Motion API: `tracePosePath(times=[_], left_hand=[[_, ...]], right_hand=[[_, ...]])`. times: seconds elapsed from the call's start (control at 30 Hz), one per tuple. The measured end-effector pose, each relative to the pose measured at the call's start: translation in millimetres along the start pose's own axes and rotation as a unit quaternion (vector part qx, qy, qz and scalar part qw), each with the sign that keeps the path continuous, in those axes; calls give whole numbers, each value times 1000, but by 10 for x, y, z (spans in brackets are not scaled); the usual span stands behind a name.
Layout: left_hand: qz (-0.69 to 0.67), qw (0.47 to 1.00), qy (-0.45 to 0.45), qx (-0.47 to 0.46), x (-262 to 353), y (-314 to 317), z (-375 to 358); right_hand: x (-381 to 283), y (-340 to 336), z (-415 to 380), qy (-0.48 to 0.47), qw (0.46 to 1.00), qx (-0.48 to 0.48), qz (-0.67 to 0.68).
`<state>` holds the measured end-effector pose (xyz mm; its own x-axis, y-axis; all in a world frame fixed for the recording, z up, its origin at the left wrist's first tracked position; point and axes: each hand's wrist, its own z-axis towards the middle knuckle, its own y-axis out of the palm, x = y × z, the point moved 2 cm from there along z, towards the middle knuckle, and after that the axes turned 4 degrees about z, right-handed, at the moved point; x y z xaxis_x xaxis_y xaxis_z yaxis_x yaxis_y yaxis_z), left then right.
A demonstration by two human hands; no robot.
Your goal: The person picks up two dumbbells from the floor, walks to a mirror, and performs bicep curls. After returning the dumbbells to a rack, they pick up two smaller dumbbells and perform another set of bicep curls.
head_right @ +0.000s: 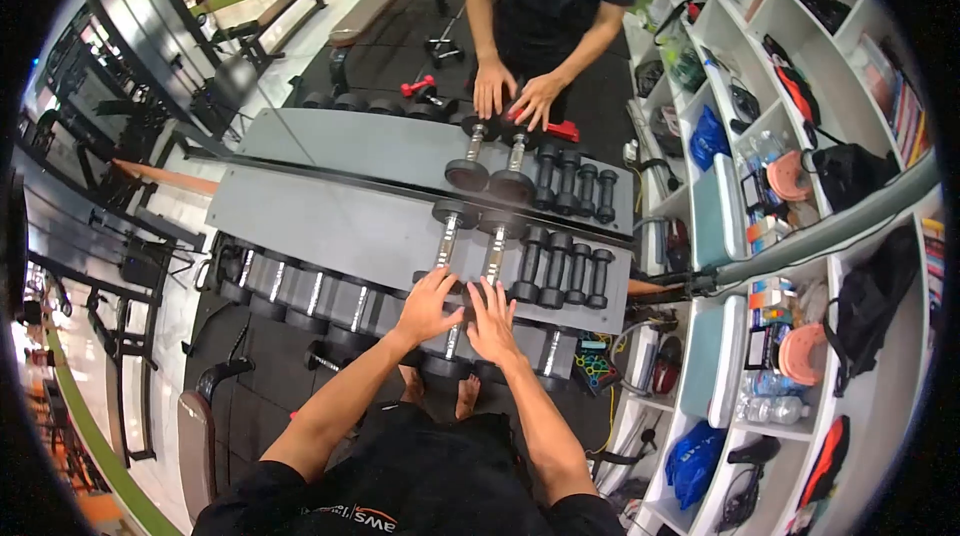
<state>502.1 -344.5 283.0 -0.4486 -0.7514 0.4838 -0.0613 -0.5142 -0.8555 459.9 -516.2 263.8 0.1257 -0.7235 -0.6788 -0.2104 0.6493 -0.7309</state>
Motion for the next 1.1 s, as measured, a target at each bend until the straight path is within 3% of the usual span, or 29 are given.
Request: tracePosePath(times=[0.07, 0.17, 0.47, 0.63, 0.73, 1.1], left_hand=[[-97, 995, -27, -2, 67, -171, -235], [-217, 974, -71, -15, 100, -306, -654], [-351, 910, -201, 91, 291, -726, -1367], [-385, 882, -223, 157, 323, -950, -1644], [-375, 877, -243, 177, 264, -992, -1955], [-368, 808, -329, 321, 163, -1315, -3371]], right_hand=[[-80, -84, -163, -61, 992, 34, 104], [-145, -253, -328, -64, 976, 75, 194], [-225, -586, -392, -80, 946, 39, 310], [-612, -478, -386, -118, 936, -74, 322], [-932, -359, -331, -171, 946, -130, 244], [-1928, 557, -310, -238, 892, -286, 259]])
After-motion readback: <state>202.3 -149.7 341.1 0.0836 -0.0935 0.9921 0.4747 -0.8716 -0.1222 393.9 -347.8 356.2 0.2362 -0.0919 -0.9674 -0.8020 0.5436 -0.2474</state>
